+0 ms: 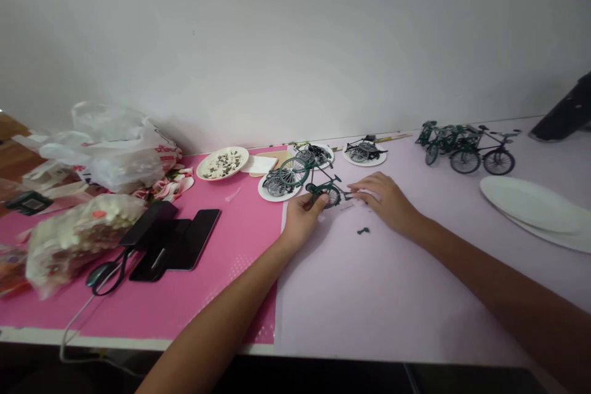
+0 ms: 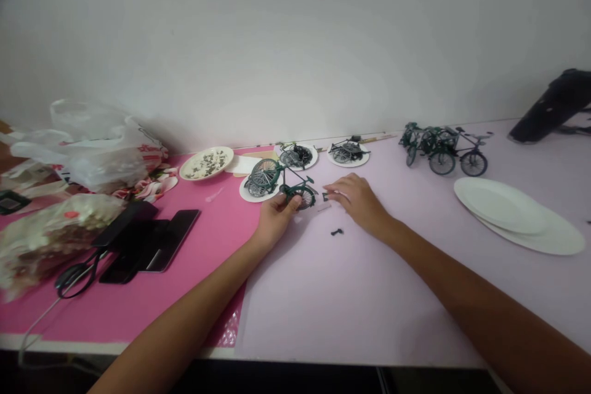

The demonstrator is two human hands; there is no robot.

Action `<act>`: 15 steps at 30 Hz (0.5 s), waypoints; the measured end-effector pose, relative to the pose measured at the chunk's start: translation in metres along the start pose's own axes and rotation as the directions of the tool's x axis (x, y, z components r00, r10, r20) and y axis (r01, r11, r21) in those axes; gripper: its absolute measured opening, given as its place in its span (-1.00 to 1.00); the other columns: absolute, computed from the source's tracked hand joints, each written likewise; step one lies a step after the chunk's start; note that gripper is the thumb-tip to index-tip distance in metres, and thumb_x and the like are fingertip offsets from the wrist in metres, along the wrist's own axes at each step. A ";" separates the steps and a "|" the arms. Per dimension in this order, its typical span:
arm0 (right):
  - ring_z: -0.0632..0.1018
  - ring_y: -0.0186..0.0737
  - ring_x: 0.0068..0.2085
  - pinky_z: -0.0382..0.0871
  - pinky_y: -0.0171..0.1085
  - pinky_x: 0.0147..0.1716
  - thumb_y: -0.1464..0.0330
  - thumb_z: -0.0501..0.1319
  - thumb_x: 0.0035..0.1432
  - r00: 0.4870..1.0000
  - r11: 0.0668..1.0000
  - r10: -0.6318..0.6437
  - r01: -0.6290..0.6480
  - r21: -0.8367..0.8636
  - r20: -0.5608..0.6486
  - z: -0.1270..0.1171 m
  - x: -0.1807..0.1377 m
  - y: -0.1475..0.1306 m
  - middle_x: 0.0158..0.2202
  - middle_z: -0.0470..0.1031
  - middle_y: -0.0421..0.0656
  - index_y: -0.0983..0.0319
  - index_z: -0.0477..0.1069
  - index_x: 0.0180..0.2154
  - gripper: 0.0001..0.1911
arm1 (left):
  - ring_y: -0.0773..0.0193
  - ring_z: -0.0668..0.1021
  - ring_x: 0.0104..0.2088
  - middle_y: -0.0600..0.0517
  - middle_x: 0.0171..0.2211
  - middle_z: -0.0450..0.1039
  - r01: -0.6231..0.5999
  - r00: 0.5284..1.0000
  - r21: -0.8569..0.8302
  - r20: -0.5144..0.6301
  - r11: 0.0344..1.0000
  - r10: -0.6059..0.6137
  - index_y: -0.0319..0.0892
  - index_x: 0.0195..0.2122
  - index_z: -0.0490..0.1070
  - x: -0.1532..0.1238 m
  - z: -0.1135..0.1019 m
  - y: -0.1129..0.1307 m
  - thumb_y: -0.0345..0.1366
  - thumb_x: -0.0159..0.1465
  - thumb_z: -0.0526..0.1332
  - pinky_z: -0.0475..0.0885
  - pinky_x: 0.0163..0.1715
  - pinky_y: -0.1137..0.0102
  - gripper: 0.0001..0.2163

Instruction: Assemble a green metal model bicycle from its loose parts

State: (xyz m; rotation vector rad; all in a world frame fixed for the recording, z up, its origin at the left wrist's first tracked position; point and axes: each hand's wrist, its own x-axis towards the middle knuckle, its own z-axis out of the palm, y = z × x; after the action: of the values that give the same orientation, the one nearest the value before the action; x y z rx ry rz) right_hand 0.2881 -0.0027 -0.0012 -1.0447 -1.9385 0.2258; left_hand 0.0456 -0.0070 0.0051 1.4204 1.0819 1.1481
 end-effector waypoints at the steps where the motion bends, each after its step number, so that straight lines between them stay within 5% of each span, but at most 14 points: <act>1: 0.55 0.05 -0.10 0.39 0.08 -0.02 0.20 0.23 0.38 1.000 0.998 -0.019 0.019 -0.059 -0.004 -0.004 0.001 0.006 -0.16 0.68 -0.06 0.11 0.66 -0.14 -0.76 | 0.20 0.53 -0.35 -0.07 -0.39 0.60 0.002 0.999 0.006 -0.032 1.000 -0.002 -0.27 -0.33 0.59 0.001 -0.001 0.000 0.09 0.19 0.39 0.39 -0.30 0.34 -0.57; 6: 0.50 0.06 -0.08 0.34 0.08 0.01 0.23 0.23 0.37 0.987 0.980 0.008 0.024 -0.196 0.158 -0.013 0.002 0.021 -0.18 0.67 -0.08 0.12 0.66 -0.20 -0.77 | 0.25 0.49 -0.42 -0.02 -0.49 0.52 0.002 0.990 0.003 -0.144 1.000 -0.001 -0.24 -0.49 0.48 0.005 -0.004 -0.002 0.14 0.13 0.40 0.37 -0.36 0.38 -0.53; 15: 0.45 0.06 -0.06 0.30 0.02 -0.04 0.30 0.24 0.35 0.953 0.970 0.044 0.031 -0.239 0.301 0.007 -0.003 0.009 -0.22 0.64 -0.10 0.12 0.58 -0.32 -0.82 | 0.25 0.49 -0.44 -0.05 -0.48 0.55 0.000 0.993 -0.008 -0.121 1.000 -0.001 -0.25 -0.44 0.54 0.005 -0.002 -0.005 0.11 0.16 0.41 0.37 -0.40 0.38 -0.56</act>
State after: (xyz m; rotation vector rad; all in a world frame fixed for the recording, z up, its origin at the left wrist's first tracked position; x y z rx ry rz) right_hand 0.2886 0.0020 -0.0115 -1.2333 -2.2850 0.1641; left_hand 0.0446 -0.0012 0.0009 1.3585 1.1604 1.2502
